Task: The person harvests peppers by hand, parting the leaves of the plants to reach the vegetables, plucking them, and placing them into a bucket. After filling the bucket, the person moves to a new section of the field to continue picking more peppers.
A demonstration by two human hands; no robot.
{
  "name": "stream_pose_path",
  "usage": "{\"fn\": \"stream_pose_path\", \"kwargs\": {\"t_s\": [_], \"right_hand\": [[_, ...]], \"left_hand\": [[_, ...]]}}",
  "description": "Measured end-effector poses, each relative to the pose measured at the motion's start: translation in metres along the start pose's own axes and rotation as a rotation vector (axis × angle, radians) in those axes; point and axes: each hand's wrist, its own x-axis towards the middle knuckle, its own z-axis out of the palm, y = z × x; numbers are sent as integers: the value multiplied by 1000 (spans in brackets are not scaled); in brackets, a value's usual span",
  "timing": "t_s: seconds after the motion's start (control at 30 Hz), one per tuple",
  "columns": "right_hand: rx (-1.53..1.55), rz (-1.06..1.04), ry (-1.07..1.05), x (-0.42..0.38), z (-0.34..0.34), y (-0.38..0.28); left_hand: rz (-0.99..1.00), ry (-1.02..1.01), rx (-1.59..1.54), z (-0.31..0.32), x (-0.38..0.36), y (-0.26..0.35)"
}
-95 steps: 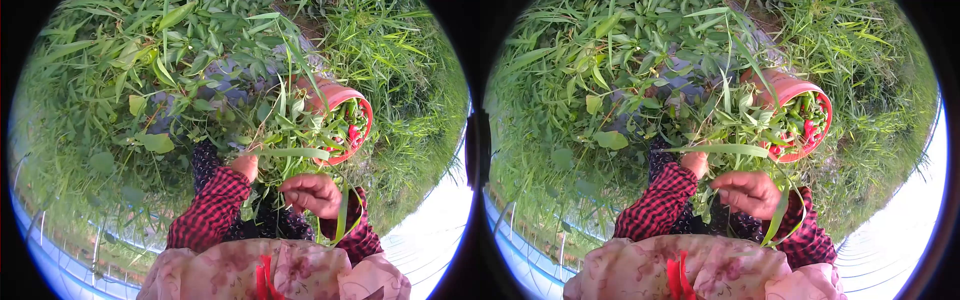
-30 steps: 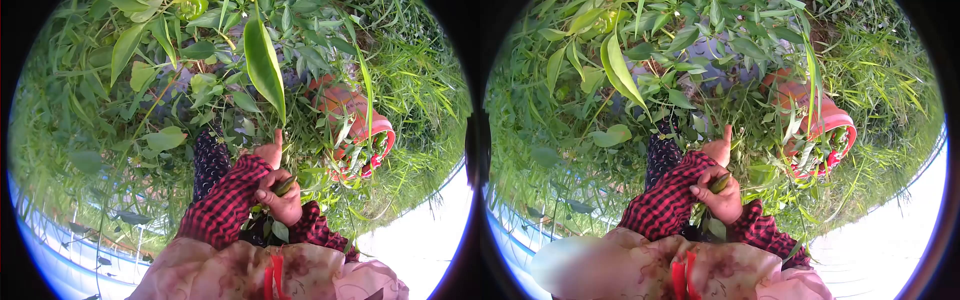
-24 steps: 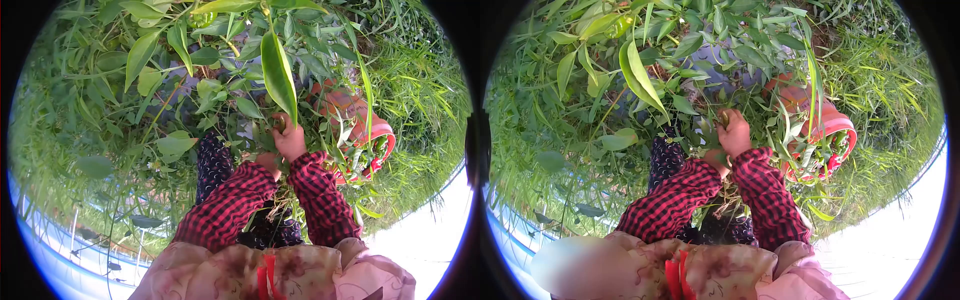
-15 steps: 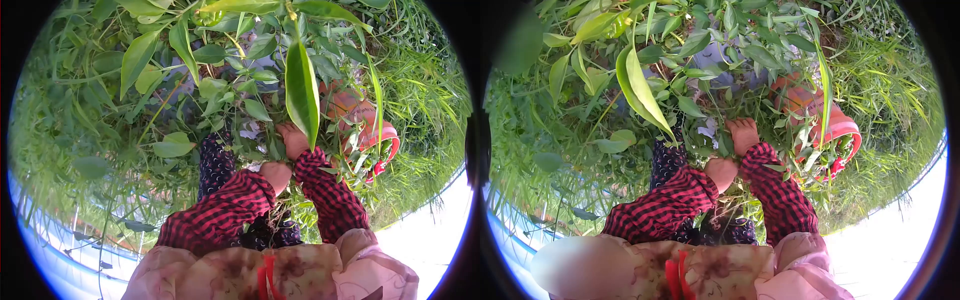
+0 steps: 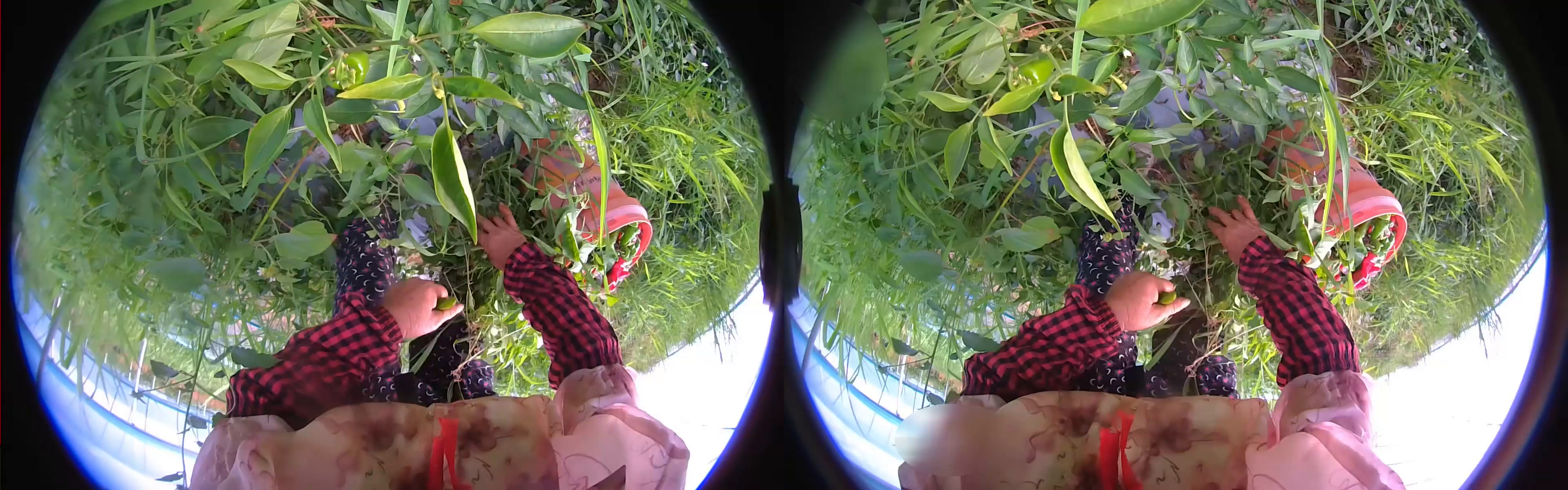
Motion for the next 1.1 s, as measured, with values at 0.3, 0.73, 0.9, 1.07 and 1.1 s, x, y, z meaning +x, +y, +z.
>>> {"fn": "stream_pose_path", "kwargs": {"t_s": [0.3, 0.73, 0.9, 1.07, 1.1], "right_hand": [[-8, 18, -48, 10, -13, 37], [788, 23, 544, 42, 15, -9], [506, 117, 998, -6, -57, -44], [1890, -66, 1130, -28, -94, -88], [2203, -35, 1091, -28, -100, -93]], "left_hand": [[-11, 322, -456, -69, 7, -25], [-767, 687, 511, -127, -12, -82], [-808, 269, 433, -86, -18, -77], [-641, 236, 469, -42, -10, -81], [-659, 192, 470, -39, -7, -79]]}}
